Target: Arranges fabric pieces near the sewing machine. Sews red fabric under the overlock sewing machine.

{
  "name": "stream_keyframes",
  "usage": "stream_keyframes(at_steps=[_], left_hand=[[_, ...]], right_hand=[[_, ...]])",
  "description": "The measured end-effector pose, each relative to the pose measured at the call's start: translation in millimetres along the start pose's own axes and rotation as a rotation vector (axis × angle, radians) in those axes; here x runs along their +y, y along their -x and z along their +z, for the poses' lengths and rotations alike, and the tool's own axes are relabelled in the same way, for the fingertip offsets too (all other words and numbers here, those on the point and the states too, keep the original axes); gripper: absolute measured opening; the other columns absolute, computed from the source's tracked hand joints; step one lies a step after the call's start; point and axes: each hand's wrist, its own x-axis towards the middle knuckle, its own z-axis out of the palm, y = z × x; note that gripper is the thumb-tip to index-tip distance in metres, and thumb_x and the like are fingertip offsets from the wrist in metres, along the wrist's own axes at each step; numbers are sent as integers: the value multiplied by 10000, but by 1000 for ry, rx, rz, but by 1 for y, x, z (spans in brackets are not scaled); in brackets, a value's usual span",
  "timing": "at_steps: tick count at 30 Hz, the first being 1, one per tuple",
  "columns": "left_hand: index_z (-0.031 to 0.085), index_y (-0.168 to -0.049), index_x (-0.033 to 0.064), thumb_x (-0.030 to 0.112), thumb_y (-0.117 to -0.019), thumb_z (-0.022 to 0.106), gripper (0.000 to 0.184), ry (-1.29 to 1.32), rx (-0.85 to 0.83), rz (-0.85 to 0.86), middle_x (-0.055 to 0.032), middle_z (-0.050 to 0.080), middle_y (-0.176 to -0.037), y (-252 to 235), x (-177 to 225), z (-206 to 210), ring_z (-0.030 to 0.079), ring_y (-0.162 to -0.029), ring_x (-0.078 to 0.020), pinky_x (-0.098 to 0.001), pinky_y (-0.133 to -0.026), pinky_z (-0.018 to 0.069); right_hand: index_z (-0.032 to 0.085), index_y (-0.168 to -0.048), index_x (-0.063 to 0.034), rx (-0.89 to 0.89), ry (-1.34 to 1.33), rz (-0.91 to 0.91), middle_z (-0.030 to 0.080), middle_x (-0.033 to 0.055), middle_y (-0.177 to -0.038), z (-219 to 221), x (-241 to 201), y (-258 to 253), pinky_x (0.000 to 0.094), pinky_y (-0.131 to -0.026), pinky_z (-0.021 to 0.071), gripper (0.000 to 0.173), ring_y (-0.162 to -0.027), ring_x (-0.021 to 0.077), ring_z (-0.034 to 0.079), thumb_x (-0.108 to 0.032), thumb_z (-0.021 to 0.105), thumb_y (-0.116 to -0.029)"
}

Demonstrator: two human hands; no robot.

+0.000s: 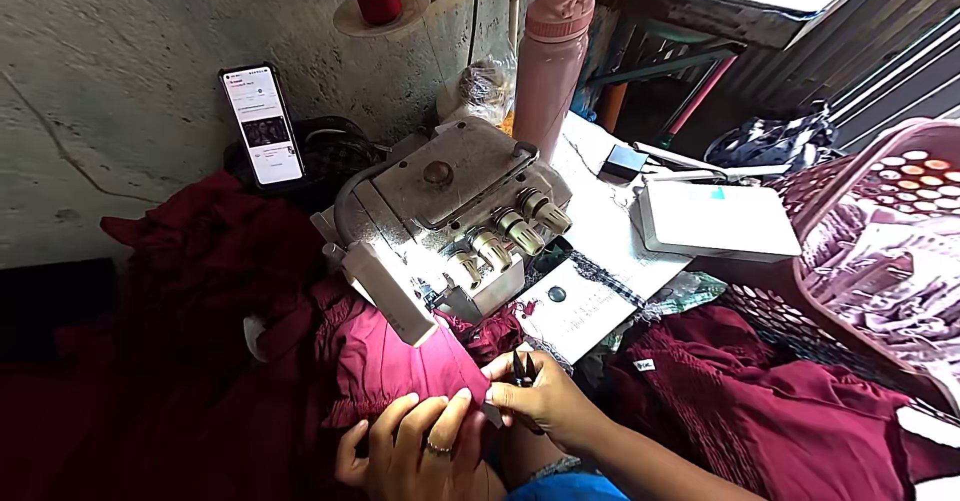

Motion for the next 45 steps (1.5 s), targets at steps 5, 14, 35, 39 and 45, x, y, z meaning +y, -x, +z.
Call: stream_keyframes(at_steps=[5,14,35,39,45], left_hand=[[731,-965,324,484,-967,617,196,-8,-14,-15,105,659,-982,4,5,5,523,-1134,-70,-404,-1057,191],[742,-963,346,368,-966,615,129,-17,-20,-13,118,685,-987,6,6,7,523,-1152,-86,-412,-1050,188],[645,-1047,335,413,-1071,442,218,-14,-19,-88,173,645,-1185,-11,-9,-15,407,-1365,-22,-465,-1180,52],[714,-1009,327,352,-1021,563,154,-11,-48,23,151,684,-1027,-14,8,-16,489,-1255,-46,-460,-1138,97],[738,-983,307,344,-1017,572,173,30,-48,-43,144,705,-993,0,13,-5,512,-1225,-47,-438,-1108,136]], right_hand=[[758,-889,-81,9,166,-230,721,-58,-885,-1,9,0,120,-598,499,86,-672,-57,601,-28,703,-847],[751,-899,-126,-43,33,-151,646,-119,-689,-2,8,-1,103,-457,377,72,-502,-86,475,-93,687,-904],[729,-865,-92,93,569,-573,702,-48,-835,-6,15,-4,70,-524,360,75,-606,-96,477,-162,712,-846],[724,-873,-91,85,583,-611,698,-45,-830,-4,15,-2,66,-534,363,72,-617,-93,481,-157,720,-843],[727,-876,-70,58,501,-566,689,-44,-819,-3,14,0,60,-532,358,74,-613,-101,475,-134,710,-842]])
